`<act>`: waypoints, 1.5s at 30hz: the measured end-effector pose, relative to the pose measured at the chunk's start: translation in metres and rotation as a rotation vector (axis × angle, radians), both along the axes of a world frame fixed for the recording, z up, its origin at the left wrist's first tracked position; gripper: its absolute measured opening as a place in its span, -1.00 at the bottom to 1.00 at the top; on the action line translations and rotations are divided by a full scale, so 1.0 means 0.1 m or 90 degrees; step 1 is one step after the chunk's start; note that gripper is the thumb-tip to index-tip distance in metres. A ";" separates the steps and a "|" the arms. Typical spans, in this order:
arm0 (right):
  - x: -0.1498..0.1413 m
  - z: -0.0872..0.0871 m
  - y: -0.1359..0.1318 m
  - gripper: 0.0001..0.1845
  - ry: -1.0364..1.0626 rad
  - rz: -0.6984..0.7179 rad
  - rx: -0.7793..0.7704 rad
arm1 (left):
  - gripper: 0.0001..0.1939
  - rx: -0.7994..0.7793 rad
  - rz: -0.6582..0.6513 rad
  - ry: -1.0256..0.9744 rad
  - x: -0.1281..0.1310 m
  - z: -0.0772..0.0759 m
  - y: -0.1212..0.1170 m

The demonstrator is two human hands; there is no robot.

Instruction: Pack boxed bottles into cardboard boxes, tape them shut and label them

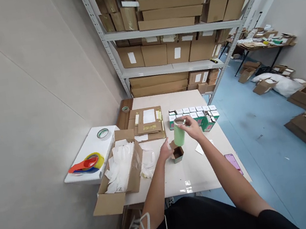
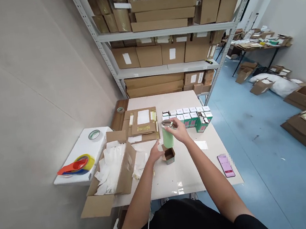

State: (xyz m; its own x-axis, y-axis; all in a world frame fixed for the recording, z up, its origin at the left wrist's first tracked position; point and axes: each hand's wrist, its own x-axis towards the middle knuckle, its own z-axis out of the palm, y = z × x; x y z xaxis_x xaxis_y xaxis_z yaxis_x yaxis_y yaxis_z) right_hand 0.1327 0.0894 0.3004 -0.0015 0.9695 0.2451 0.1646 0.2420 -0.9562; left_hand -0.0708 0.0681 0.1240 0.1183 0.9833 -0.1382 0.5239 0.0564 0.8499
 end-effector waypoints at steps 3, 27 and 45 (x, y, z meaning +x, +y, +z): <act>-0.07 -0.04 0.01 -0.44 0.139 0.026 -0.039 | -0.23 0.091 0.081 -0.190 -0.04 0.60 0.03; 0.06 -0.18 -0.50 0.23 0.263 0.245 -0.116 | 0.24 0.160 0.085 -0.458 0.47 2.14 -0.23; -0.05 -0.13 -0.57 0.38 0.215 0.300 -0.137 | 0.31 0.115 0.076 -0.501 0.29 2.17 -0.19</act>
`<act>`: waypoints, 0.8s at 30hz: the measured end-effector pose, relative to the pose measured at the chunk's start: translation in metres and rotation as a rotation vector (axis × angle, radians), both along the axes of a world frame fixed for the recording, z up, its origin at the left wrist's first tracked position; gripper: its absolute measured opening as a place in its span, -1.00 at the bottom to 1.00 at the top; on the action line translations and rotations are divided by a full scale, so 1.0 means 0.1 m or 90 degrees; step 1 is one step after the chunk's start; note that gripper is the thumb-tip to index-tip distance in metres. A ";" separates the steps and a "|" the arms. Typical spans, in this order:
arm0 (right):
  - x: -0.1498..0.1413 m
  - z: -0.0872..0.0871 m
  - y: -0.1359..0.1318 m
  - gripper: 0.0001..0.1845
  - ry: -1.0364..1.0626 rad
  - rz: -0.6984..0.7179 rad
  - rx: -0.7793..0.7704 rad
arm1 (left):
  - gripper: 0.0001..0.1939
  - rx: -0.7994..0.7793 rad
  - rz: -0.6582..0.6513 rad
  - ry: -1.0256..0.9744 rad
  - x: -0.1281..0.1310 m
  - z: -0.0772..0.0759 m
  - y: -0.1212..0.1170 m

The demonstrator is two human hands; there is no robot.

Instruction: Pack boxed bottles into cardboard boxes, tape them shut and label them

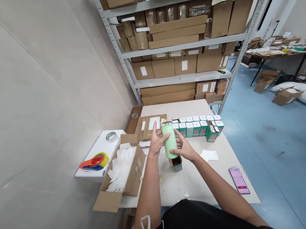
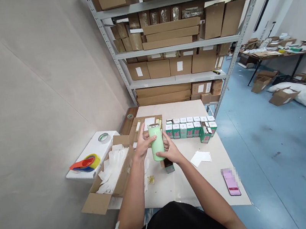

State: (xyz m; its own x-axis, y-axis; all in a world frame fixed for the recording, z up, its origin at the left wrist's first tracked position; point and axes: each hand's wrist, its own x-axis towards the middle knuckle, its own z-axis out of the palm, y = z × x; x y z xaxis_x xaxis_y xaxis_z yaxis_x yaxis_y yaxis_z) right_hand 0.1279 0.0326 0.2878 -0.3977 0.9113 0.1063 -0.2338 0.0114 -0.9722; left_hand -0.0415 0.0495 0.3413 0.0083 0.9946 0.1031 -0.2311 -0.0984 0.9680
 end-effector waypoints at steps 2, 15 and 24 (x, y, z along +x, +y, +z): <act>-0.01 0.00 -0.01 0.43 -0.032 -0.053 0.010 | 0.33 -0.003 -0.009 0.005 -0.02 0.00 0.00; -0.03 -0.12 -0.01 0.47 -0.071 -0.049 -0.008 | 0.24 -0.087 0.050 0.016 -0.06 -0.07 0.06; -0.02 -0.23 -0.05 0.54 -0.085 -0.048 -0.034 | 0.15 -0.072 -0.017 0.030 -0.12 -0.23 0.07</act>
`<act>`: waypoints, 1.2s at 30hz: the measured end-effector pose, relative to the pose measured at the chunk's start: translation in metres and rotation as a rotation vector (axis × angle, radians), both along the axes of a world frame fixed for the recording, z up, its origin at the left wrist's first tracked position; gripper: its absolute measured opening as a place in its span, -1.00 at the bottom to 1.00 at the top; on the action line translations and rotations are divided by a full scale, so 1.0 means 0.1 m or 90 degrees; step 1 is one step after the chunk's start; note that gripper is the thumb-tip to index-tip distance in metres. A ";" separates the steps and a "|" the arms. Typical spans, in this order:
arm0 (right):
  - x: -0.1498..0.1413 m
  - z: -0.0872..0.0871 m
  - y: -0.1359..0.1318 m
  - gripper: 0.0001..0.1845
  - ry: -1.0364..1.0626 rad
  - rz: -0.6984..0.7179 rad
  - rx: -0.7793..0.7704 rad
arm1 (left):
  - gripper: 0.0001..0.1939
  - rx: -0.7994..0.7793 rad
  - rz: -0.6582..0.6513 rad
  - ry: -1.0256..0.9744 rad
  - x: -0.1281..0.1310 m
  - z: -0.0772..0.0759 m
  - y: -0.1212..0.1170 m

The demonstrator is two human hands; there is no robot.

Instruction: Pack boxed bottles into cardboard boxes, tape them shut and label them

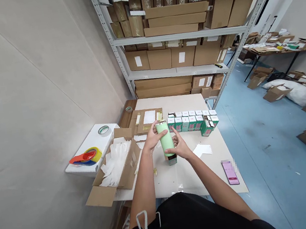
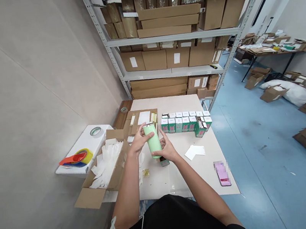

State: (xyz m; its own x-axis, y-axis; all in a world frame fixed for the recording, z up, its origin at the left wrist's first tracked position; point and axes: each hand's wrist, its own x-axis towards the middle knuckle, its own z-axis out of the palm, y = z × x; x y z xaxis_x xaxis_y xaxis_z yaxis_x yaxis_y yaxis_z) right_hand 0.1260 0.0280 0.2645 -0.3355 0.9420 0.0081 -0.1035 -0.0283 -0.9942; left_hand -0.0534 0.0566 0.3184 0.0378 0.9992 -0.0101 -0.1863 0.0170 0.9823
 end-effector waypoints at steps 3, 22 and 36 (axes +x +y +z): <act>0.02 -0.07 -0.01 0.45 0.017 0.032 -0.015 | 0.16 0.007 0.020 0.001 0.00 -0.03 0.00; 0.03 -0.36 -0.01 0.24 -0.195 -0.129 0.048 | -0.17 0.102 -0.009 0.198 0.03 -0.16 -0.06; 0.31 -1.34 0.05 -0.18 -0.376 -0.051 -0.074 | -0.57 0.151 0.028 0.368 0.10 -1.01 -0.07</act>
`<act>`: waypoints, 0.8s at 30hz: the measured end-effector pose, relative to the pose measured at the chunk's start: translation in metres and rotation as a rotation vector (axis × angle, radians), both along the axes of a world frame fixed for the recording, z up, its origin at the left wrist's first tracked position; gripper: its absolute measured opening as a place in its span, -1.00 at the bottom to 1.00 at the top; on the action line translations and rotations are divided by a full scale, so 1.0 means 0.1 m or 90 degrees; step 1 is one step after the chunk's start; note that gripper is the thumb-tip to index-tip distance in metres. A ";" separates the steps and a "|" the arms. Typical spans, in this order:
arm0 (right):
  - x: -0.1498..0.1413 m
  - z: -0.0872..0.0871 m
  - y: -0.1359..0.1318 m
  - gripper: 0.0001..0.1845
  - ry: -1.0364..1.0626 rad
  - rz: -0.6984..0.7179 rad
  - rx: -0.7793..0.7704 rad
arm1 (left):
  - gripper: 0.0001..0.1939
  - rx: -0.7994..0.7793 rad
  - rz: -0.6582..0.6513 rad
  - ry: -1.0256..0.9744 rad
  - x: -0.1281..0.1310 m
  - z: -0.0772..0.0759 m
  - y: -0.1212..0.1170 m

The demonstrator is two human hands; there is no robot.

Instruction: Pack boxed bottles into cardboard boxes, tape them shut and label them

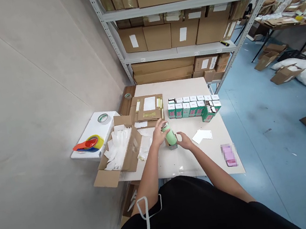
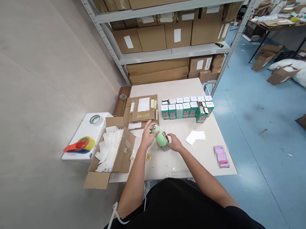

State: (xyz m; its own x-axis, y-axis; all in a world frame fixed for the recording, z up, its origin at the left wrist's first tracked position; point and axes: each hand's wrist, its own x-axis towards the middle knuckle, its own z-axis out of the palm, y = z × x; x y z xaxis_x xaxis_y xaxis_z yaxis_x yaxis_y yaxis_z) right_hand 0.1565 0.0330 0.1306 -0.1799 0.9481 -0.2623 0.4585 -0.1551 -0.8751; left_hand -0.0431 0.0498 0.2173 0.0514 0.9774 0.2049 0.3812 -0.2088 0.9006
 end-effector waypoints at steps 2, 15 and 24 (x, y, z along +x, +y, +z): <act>0.00 -0.13 -0.07 -0.19 -0.001 0.018 0.003 | -0.57 -0.014 0.008 -0.008 0.02 -0.15 -0.01; 0.00 -0.66 -0.21 -0.03 0.017 0.071 0.032 | -0.65 -0.026 0.036 -0.028 0.06 -0.70 -0.09; -0.10 -0.75 -0.15 -0.14 -0.027 0.092 0.025 | -0.64 -0.039 0.008 0.012 0.13 -0.90 -0.12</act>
State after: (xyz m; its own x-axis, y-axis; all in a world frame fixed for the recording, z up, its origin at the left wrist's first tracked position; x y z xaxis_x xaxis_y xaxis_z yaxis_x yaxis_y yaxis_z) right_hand 0.1465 0.0176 0.0555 -0.3052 0.9227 -0.2353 0.5100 -0.0503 -0.8587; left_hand -0.0301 0.0382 0.1271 0.0422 0.9887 0.1440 0.4009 -0.1488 0.9040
